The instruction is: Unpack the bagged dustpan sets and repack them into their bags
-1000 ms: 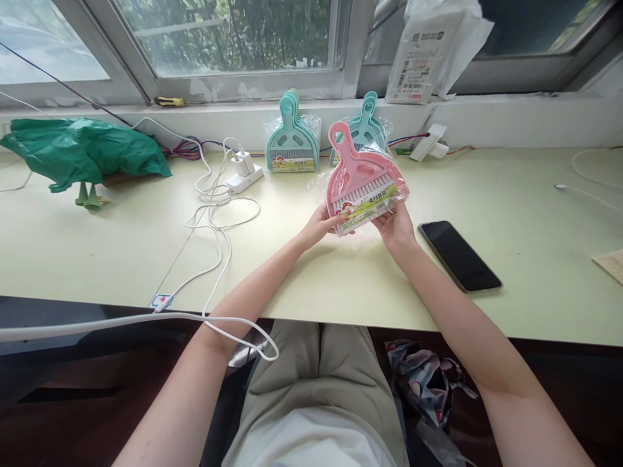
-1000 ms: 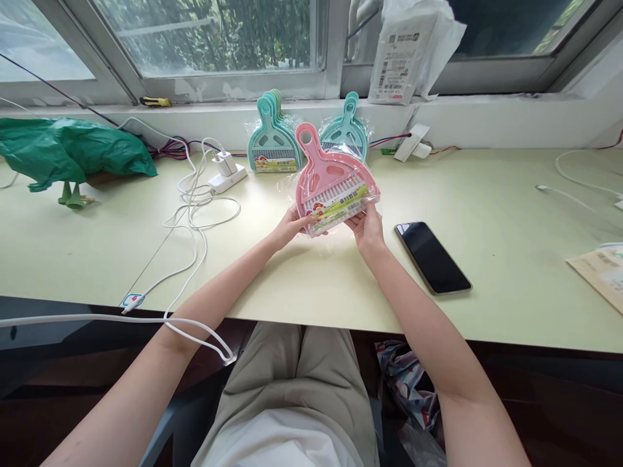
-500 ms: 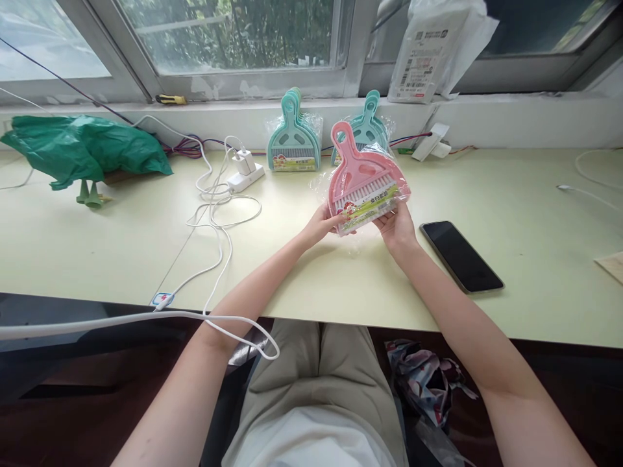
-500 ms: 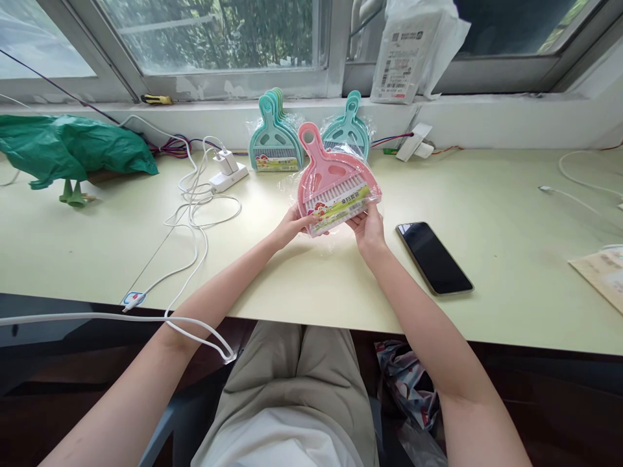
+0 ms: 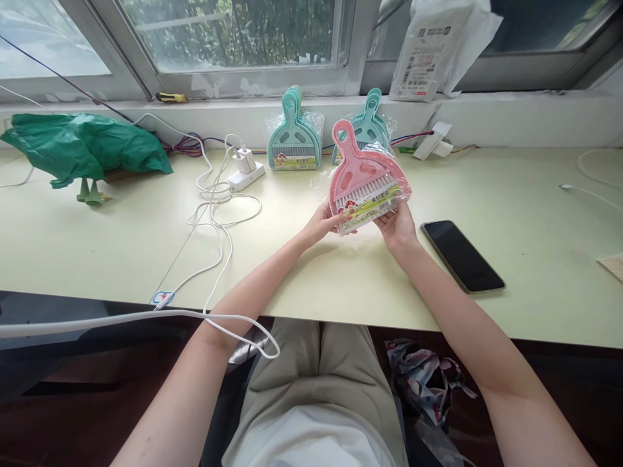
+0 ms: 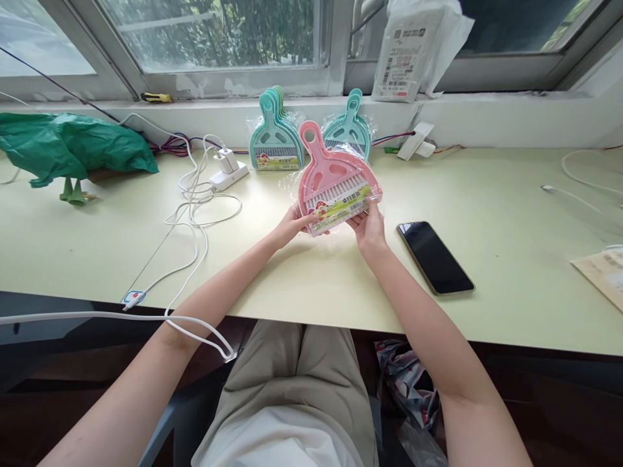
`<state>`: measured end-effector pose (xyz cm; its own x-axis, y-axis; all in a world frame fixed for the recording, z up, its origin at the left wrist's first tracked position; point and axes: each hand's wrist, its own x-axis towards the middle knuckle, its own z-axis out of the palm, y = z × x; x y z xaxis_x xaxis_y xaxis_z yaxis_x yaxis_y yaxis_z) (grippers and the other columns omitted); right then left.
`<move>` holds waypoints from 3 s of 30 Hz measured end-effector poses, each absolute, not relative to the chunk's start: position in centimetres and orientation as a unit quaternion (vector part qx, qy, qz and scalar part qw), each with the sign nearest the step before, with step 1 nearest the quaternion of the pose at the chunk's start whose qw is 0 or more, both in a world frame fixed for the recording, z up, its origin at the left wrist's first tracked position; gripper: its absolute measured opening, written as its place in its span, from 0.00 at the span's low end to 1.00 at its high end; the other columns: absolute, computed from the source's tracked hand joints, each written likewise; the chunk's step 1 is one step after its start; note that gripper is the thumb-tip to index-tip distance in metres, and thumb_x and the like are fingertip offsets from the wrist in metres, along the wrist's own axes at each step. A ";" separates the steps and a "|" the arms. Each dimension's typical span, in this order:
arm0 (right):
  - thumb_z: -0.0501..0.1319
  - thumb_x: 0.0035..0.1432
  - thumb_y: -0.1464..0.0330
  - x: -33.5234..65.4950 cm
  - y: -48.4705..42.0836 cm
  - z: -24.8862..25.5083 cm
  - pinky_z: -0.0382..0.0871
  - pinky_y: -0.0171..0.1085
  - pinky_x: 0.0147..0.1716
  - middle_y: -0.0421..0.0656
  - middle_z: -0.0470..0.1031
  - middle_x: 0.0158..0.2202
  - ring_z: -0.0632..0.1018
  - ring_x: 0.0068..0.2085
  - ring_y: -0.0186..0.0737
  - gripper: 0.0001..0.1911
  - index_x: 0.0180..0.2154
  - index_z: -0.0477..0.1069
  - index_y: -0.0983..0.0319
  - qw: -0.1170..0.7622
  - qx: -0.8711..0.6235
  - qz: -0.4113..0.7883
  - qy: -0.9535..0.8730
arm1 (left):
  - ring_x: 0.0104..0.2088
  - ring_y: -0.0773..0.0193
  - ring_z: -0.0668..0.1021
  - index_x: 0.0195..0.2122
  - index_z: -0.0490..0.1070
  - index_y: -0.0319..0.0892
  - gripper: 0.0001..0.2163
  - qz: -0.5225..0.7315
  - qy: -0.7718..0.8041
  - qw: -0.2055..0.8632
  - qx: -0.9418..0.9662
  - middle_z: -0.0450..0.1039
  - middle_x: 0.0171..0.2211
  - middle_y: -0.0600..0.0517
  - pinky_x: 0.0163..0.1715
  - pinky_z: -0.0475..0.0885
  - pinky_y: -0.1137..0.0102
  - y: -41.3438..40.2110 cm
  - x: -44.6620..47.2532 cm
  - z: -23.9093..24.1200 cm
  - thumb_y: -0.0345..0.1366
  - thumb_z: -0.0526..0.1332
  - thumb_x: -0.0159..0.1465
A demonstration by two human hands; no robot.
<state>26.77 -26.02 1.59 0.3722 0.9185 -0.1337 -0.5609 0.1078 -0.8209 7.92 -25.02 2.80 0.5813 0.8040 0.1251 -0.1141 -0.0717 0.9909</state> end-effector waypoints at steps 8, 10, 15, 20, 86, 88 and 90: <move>0.59 0.59 0.57 26.8 -26.1 1.6 0.78 0.37 0.38 0.42 0.78 0.35 0.80 0.40 0.37 0.12 0.37 0.71 0.59 0.708 -0.430 0.512 -0.228 | 0.34 0.57 0.82 0.57 0.60 0.41 0.31 0.368 0.279 0.623 0.631 0.75 0.49 0.40 0.29 0.74 0.70 -25.2 8.0 2.9 0.46 0.64 0.55; 0.59 0.60 0.57 26.7 -26.1 1.6 0.78 0.36 0.38 0.42 0.78 0.36 0.80 0.40 0.37 0.13 0.37 0.71 0.59 0.707 -0.430 0.512 -0.230 | 0.34 0.57 0.82 0.58 0.59 0.41 0.31 0.368 0.280 0.623 0.631 0.75 0.50 0.40 0.29 0.74 0.70 -25.2 8.0 3.0 0.46 0.64 0.55; 0.57 0.61 0.59 26.7 -26.1 1.6 0.78 0.36 0.38 0.41 0.78 0.35 0.80 0.40 0.36 0.11 0.37 0.71 0.59 0.707 -0.430 0.518 -0.217 | 0.33 0.57 0.82 0.59 0.58 0.42 0.32 0.371 0.280 0.626 0.627 0.74 0.50 0.40 0.29 0.75 0.69 -25.4 8.0 3.2 0.45 0.64 0.55; 0.58 0.60 0.58 26.7 -26.0 1.6 0.78 0.37 0.38 0.41 0.78 0.34 0.80 0.40 0.36 0.11 0.37 0.70 0.59 0.706 -0.431 0.517 -0.220 | 0.33 0.57 0.82 0.59 0.59 0.41 0.31 0.372 0.280 0.625 0.626 0.75 0.49 0.40 0.28 0.75 0.69 -25.4 8.0 3.2 0.45 0.64 0.55; 0.62 0.60 0.63 30.7 -25.8 2.4 0.67 0.49 0.52 0.40 0.80 0.44 0.78 0.47 0.44 0.07 0.38 0.79 0.52 0.536 -0.464 0.027 -0.705 | 0.22 0.66 0.78 0.49 0.68 0.36 0.19 0.354 0.340 0.726 0.481 0.79 0.36 0.45 0.15 0.67 0.76 -21.4 4.9 2.1 0.34 0.56 0.55; 0.62 0.60 0.62 30.6 -25.8 2.3 0.68 0.48 0.51 0.40 0.81 0.41 0.79 0.45 0.44 0.07 0.37 0.79 0.53 0.542 -0.467 0.031 -0.698 | 0.21 0.65 0.78 0.49 0.68 0.36 0.20 0.346 0.340 0.724 0.490 0.79 0.35 0.46 0.15 0.68 0.76 -21.4 4.9 2.1 0.35 0.56 0.55; 0.63 0.59 0.62 30.5 -25.7 2.1 0.68 0.48 0.51 0.41 0.81 0.41 0.79 0.44 0.43 0.07 0.35 0.79 0.53 0.547 -0.475 0.027 -0.689 | 0.21 0.65 0.78 0.49 0.68 0.36 0.20 0.340 0.339 0.722 0.498 0.79 0.33 0.47 0.16 0.68 0.75 -21.5 5.0 2.1 0.35 0.56 0.55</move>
